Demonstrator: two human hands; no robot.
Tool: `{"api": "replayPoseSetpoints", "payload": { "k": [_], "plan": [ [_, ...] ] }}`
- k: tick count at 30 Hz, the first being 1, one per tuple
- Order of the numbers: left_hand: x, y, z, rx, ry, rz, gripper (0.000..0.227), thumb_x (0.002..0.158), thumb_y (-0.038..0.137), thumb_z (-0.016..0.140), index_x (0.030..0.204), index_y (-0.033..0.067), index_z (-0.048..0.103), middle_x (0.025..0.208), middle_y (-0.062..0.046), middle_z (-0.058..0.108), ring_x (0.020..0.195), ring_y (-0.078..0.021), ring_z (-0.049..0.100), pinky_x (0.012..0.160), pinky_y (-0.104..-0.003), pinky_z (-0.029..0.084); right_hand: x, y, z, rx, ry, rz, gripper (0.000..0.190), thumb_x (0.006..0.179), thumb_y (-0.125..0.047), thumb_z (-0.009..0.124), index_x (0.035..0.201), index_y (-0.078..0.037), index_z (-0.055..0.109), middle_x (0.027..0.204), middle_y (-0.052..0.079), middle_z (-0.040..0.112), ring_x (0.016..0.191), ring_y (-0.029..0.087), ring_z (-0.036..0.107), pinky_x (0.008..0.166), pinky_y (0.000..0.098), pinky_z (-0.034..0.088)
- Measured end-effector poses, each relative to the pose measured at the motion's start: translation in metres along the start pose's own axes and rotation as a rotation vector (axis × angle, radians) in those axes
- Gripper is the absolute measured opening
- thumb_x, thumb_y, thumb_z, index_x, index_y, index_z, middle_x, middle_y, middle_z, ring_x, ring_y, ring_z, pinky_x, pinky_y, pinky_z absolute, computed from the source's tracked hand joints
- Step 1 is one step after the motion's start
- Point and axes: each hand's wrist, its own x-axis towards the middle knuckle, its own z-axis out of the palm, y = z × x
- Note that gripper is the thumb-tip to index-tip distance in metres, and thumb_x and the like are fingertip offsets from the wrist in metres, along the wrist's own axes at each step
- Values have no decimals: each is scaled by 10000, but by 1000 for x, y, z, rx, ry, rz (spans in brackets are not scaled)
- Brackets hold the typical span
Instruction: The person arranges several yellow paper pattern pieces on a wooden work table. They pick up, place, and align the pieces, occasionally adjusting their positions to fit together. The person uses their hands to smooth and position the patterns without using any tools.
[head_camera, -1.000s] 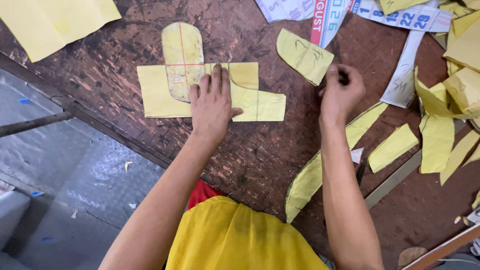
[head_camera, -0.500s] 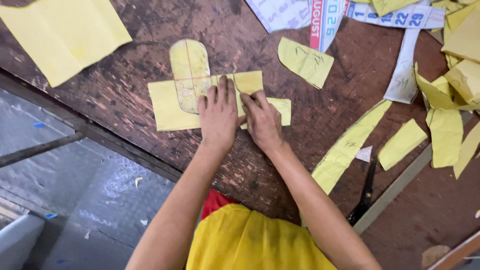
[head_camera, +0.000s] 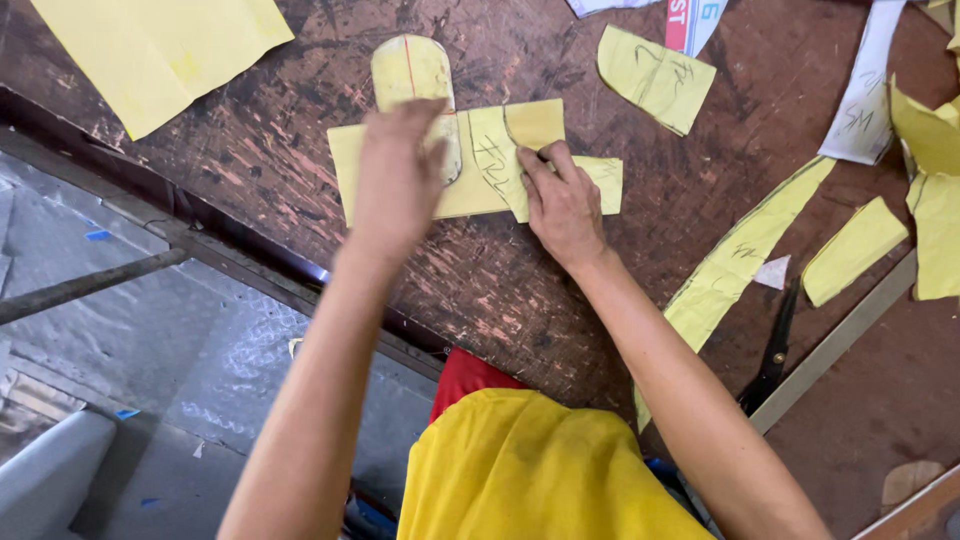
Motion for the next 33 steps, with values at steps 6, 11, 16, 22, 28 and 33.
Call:
{"api": "replayPoseSetpoints", "payload": {
  "k": [6, 11, 16, 22, 28, 33],
  "plan": [
    [-3, -52, -47, 212, -34, 7, 371, 957, 91, 747, 1324, 90, 697, 1362, -88, 649, 1243, -312, 554, 1062, -455, 446, -2, -2, 0, -49, 23, -28, 291, 978, -69, 696, 1268, -52, 702, 1106, 128, 608, 847, 353, 632, 758, 471, 520],
    [-6, -72, -18, 289, -60, 284, 626, 878, 378, 843, 1397, 94, 637, 1469, -111, 540, 1363, -348, 444, 1107, -558, 334, -1, -11, 1, -69, 32, 22, 306, 978, -46, 702, 1284, -57, 702, 1121, 111, 627, 838, 334, 630, 750, 460, 519],
    [-17, -79, -5, 237, -71, 251, 721, 813, 425, 842, 1426, 123, 612, 1508, -92, 517, 1400, -338, 413, 1171, -560, 264, 1, -15, 0, -105, 56, -1, 327, 956, -44, 722, 1282, -67, 701, 1115, 113, 630, 878, 316, 644, 762, 428, 537],
    [-10, -69, -6, 327, -194, 155, 753, 810, 419, 835, 1448, 134, 558, 1519, -73, 485, 1415, -338, 385, 1190, -595, 267, -1, -14, 1, -129, 59, -14, 364, 966, -12, 721, 1325, -68, 700, 1117, 111, 637, 919, 315, 647, 791, 423, 537],
    [0, -59, -6, 438, -228, 198, 864, 766, 398, 835, 1541, 289, 470, 1433, -111, 468, 1353, -369, 375, 1069, -672, 270, -3, -19, 2, -139, 48, 5, 324, 986, -26, 729, 1307, -68, 707, 1121, 109, 643, 908, 315, 643, 782, 422, 530],
    [11, -60, -2, 446, -336, 241, 852, 760, 383, 834, 1510, 211, 469, 1520, -54, 454, 1413, -336, 365, 1110, -614, 310, -1, -17, 1, -147, 43, 1, 326, 981, -29, 726, 1305, -67, 711, 1104, 104, 643, 877, 309, 633, 769, 425, 518]
  ]
}}
